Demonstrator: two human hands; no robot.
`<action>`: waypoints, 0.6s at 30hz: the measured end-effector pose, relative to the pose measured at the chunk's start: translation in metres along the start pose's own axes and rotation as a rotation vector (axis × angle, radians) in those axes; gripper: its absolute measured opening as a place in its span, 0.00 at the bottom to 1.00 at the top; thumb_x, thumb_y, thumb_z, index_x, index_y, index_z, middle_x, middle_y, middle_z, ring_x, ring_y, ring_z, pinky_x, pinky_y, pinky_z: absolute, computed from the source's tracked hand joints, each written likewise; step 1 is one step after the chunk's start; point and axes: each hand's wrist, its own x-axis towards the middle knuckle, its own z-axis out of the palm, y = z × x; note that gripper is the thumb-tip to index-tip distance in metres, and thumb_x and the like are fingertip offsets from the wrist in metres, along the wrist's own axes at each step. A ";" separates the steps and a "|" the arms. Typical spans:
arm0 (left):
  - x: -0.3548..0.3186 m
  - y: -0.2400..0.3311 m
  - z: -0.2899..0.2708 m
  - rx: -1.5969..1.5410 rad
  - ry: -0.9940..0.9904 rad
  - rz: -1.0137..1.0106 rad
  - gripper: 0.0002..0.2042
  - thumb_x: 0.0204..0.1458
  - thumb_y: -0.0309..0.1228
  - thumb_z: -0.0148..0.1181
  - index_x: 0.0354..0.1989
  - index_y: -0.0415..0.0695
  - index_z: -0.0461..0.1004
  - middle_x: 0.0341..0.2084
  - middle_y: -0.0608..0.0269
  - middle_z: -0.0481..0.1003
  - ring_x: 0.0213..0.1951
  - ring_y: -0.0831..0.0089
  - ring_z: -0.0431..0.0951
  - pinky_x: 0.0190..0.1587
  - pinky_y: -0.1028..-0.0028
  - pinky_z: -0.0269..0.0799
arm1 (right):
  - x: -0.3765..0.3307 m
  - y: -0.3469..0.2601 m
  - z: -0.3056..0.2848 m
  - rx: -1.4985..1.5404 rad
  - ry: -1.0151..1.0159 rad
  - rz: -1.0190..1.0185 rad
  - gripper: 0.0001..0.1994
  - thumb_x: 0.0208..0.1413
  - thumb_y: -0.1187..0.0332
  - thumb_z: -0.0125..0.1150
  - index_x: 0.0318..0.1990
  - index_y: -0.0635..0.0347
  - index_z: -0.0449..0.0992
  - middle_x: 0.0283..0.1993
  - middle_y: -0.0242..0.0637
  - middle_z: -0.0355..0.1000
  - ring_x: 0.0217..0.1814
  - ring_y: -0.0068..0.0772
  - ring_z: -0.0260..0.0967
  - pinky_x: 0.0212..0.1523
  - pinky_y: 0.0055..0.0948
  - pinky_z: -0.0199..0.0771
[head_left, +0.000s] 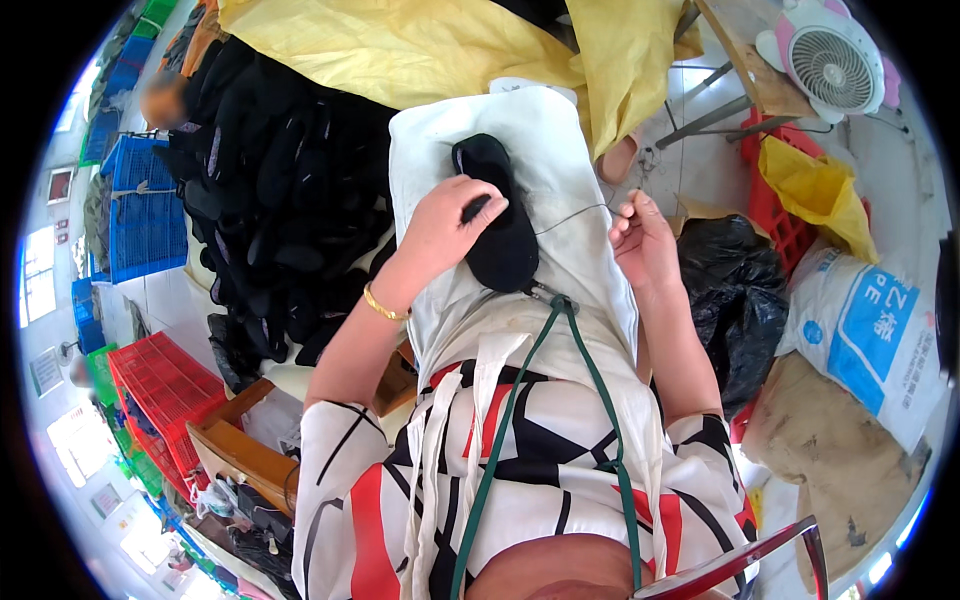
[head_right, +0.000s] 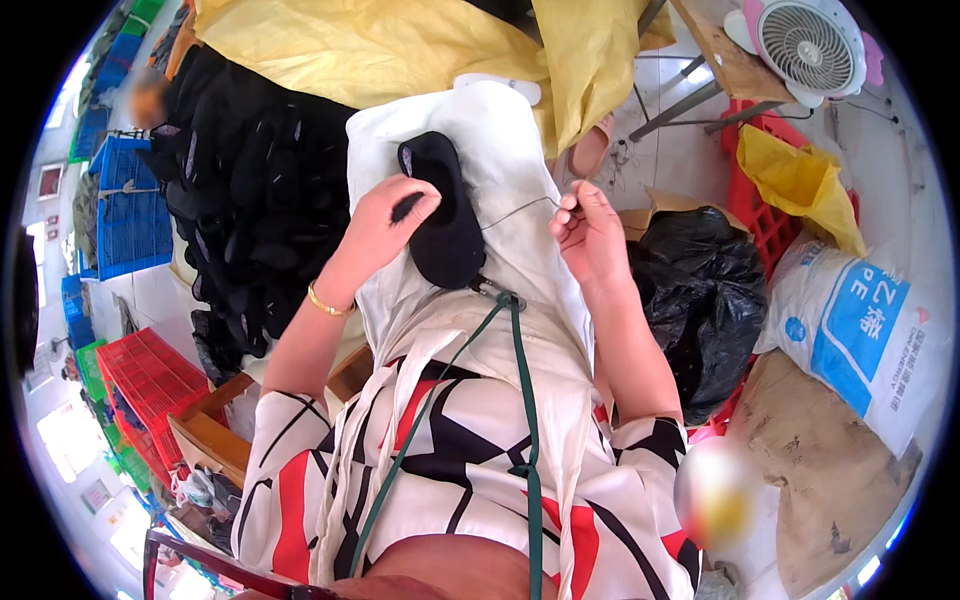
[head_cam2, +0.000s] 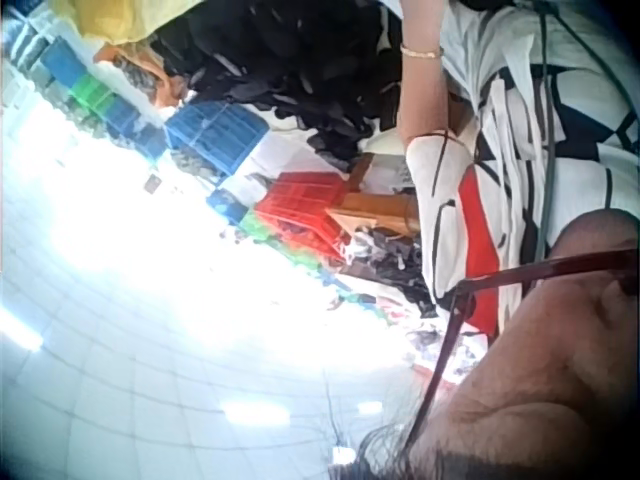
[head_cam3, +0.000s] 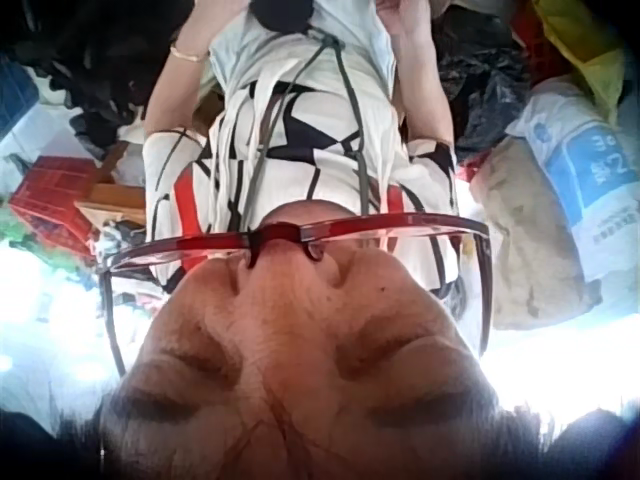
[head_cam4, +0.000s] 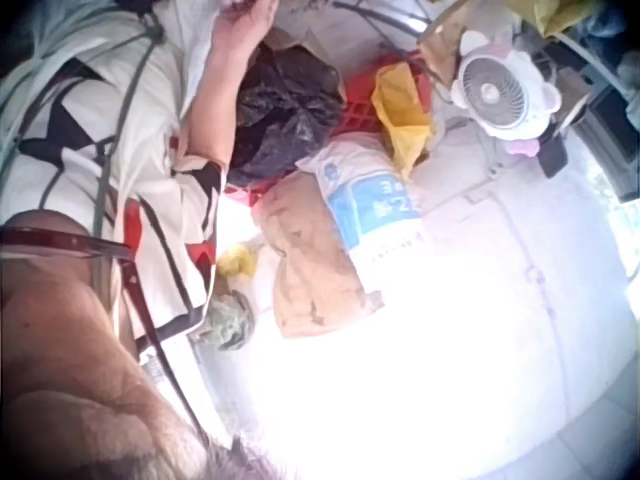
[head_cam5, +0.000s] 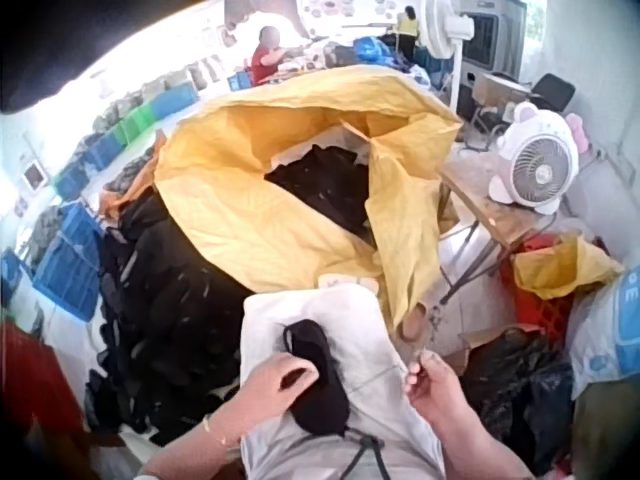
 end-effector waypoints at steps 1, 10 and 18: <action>-0.006 0.002 0.006 -0.061 0.018 -0.074 0.15 0.59 0.41 0.59 0.35 0.39 0.76 0.27 0.58 0.76 0.31 0.63 0.76 0.39 0.70 0.71 | 0.001 0.003 -0.002 0.019 -0.028 0.022 0.06 0.67 0.65 0.52 0.42 0.56 0.72 0.28 0.28 0.68 0.27 0.24 0.66 0.30 0.25 0.73; -0.022 -0.019 0.051 -0.152 0.044 -0.361 0.21 0.60 0.48 0.58 0.29 0.38 0.73 0.17 0.62 0.68 0.23 0.72 0.68 0.30 0.72 0.66 | 0.026 -0.055 -0.049 0.245 0.075 -0.137 0.04 0.65 0.69 0.53 0.40 0.59 0.69 0.23 0.23 0.59 0.23 0.20 0.59 0.36 0.26 0.75; -0.034 -0.022 0.033 0.069 -0.024 -0.128 0.15 0.48 0.32 0.68 0.38 0.36 0.72 0.26 0.56 0.74 0.27 0.62 0.71 0.35 0.71 0.69 | 0.025 -0.053 -0.084 0.259 0.219 -0.335 0.05 0.65 0.70 0.54 0.36 0.61 0.68 0.23 0.25 0.58 0.23 0.22 0.57 0.59 0.45 0.74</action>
